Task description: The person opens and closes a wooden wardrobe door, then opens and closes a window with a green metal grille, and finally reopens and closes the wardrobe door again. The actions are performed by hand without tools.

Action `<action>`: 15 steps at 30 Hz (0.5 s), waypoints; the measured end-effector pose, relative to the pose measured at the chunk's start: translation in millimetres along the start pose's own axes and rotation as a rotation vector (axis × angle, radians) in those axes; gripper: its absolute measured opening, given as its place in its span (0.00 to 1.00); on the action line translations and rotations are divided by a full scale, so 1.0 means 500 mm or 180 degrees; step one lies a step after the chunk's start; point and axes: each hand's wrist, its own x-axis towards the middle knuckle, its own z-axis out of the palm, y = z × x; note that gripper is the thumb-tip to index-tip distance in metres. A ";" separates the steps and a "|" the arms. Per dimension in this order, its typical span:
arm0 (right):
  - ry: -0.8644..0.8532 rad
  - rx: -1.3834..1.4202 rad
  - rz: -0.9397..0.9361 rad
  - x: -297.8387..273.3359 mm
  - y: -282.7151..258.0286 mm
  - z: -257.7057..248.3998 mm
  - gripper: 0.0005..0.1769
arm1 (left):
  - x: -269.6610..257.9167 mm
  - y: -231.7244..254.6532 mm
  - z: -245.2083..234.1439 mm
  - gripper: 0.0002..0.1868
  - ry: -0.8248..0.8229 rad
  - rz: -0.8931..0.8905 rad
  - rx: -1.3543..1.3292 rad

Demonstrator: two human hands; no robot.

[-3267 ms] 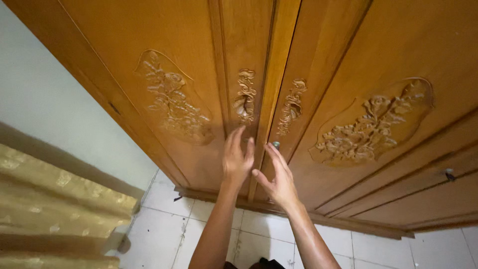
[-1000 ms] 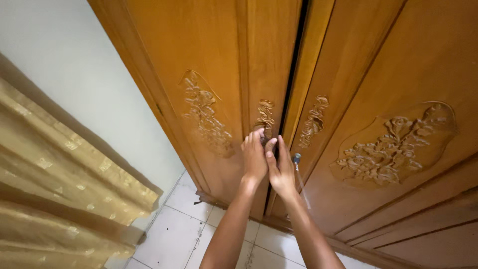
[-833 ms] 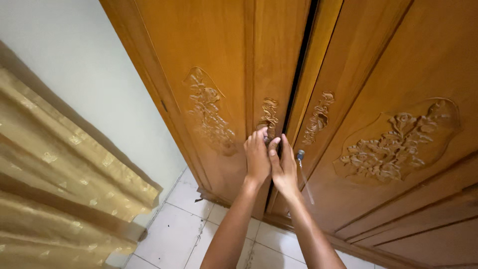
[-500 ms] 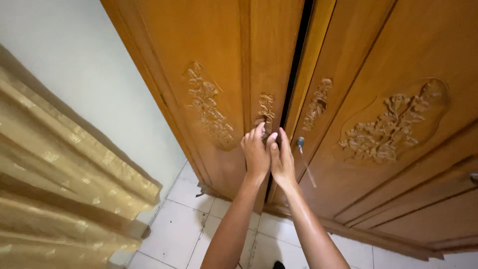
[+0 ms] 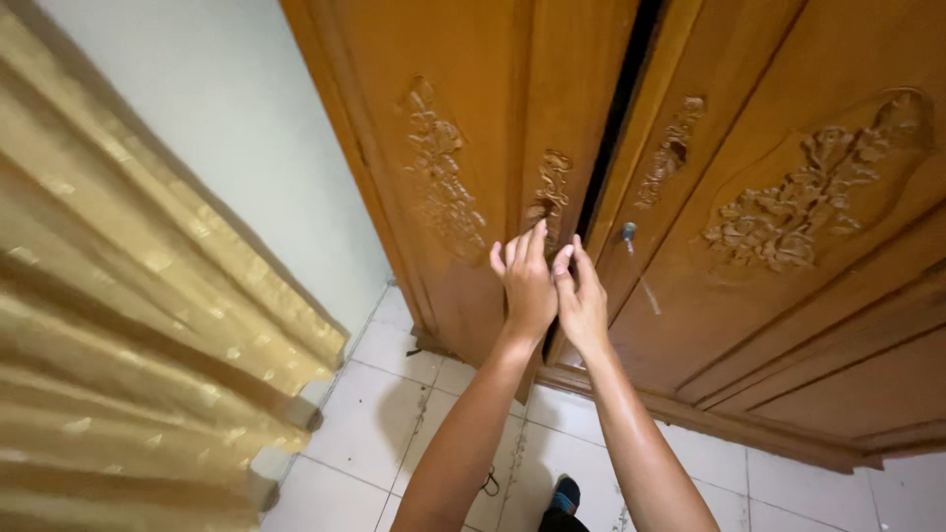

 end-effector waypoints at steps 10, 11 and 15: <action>0.0030 0.0127 0.0022 -0.050 -0.034 0.020 0.32 | -0.029 -0.008 -0.048 0.28 -0.0072 -0.0078 0.0082; 0.0010 0.0109 0.0083 -0.062 -0.035 0.020 0.32 | -0.043 -0.007 -0.055 0.28 -0.0097 -0.0120 0.0105; 0.0067 0.0115 -0.0152 -0.091 -0.050 0.032 0.31 | -0.058 -0.016 -0.079 0.30 -0.0230 -0.0207 0.0156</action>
